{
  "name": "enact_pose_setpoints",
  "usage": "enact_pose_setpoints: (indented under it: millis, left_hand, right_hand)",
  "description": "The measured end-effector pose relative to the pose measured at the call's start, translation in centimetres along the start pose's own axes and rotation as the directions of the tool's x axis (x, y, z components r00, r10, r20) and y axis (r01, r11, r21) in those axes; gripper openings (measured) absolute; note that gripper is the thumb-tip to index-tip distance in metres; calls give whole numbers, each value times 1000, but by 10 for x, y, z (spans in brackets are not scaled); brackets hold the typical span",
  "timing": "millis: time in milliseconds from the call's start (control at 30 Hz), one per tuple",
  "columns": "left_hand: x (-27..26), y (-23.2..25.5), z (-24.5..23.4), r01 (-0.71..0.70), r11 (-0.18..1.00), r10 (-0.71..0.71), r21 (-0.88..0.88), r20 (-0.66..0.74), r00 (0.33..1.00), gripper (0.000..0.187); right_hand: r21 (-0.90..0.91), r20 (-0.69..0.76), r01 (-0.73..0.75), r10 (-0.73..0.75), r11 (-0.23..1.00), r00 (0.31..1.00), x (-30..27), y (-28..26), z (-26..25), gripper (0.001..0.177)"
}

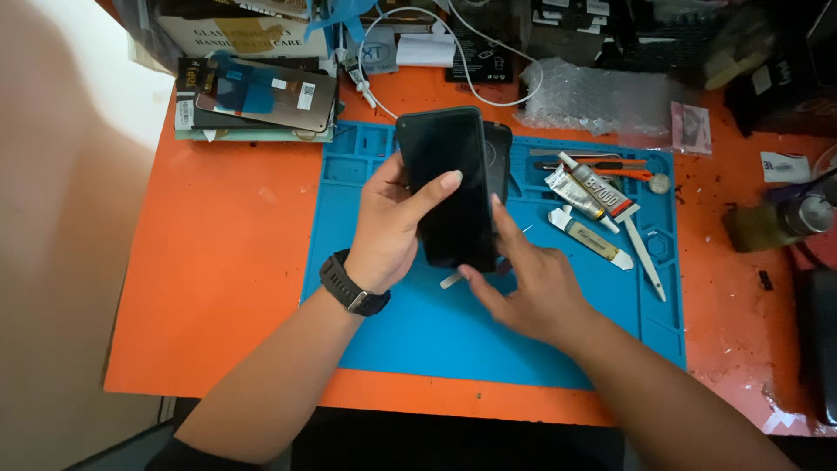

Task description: The person removes the back cover of a smartphone, then uses a small tool to pry and separate internal components. They continue to work on the exposed internals, carefully manipulating parts with the tool.

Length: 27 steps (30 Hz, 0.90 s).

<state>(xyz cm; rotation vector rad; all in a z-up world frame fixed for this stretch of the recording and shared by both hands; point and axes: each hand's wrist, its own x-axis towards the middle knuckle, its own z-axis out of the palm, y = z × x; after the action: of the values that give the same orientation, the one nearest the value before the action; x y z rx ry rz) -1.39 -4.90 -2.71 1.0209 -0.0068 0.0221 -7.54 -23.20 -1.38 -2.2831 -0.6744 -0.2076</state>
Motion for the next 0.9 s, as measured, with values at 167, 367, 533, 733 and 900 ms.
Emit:
enact_pose_setpoints:
  millis: [167,367,533,733,900]
  left_hand:
    - [0,3,2,-21,999,22,40,-24,999,44]
    - [-1,7,2,27,999,-24,30,-98,995,41]
    - [9,8,-12,12,1000,-15,-28,-121,993,35]
    - [17,8,-24,-54,996,63,70,-130,990,41]
    - [18,16,-25,-62,995,72,78,-126,989,50]
  right_hand:
    - [5,-27,31,-30,1000,999,-1,0,0,83]
    - [-13,-16,23,-23,1000,1000,8,3,-19,90]
    - [-301,15,15,-11,954,1000,12,21,-14,39]
    - [-352,41,95,-86,931,995,19,31,-3,35]
    - [-438,1,42,-46,898,999,13,50,1,32]
